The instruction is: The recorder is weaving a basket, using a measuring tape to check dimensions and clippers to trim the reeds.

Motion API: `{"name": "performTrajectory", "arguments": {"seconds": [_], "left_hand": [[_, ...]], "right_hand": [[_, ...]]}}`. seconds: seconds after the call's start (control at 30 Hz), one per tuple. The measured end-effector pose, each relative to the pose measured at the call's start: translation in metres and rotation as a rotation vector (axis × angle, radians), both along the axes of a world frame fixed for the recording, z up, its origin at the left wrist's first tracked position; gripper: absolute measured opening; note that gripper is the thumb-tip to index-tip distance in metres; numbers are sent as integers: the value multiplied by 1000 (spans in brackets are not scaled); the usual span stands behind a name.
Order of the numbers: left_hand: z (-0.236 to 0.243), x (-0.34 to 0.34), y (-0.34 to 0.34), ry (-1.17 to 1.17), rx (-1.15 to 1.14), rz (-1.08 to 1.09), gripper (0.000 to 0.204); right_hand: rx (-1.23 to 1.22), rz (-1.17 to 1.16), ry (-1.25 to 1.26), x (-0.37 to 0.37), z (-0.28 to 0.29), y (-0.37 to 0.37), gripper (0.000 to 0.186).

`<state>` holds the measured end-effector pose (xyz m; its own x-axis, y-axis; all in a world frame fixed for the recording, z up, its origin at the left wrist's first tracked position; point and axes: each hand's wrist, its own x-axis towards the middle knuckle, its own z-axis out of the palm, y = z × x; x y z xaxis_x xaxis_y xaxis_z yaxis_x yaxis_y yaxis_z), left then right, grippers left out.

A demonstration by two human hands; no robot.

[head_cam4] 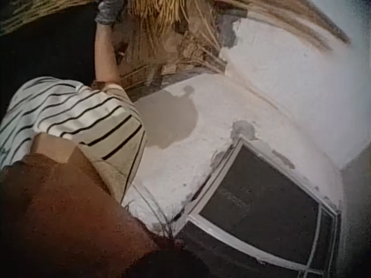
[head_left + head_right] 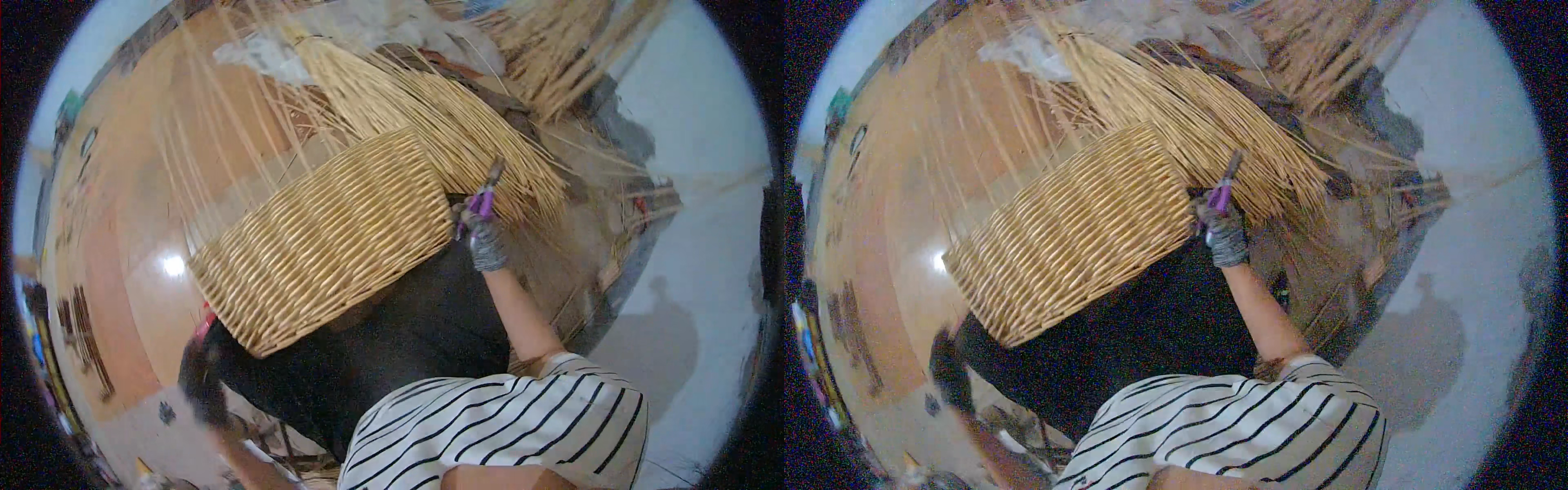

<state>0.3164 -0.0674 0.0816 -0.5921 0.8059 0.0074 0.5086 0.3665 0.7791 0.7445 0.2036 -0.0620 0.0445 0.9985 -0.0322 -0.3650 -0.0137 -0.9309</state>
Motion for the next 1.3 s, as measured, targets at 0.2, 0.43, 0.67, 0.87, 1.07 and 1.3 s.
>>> {"name": "performTrajectory", "arguments": {"seconds": [0.2, 0.43, 0.67, 0.87, 1.07, 1.3], "left_hand": [[-28, 176, 301, 559, 404, -698, 43], [-56, 210, 359, 590, -261, -606, 47], [-30, 231, 279, 364, 227, -407, 32], [0, 193, 216, -101, 778, -185, 30], [10, 147, 174, 461, 835, -271, 11], [-2, 189, 207, 999, 539, 51, 16]], "right_hand": [[-96, 14, -61, 2, 11, -22, 52], [-126, 180, -603, 17, 14, -29, 51], [-15, 316, -606, 59, 14, -81, 52], [31, 262, -610, 56, 25, -41, 48], [285, 161, -461, 6, 71, -44, 45], [7, 367, -732, -9, 20, 18, 42]]}}
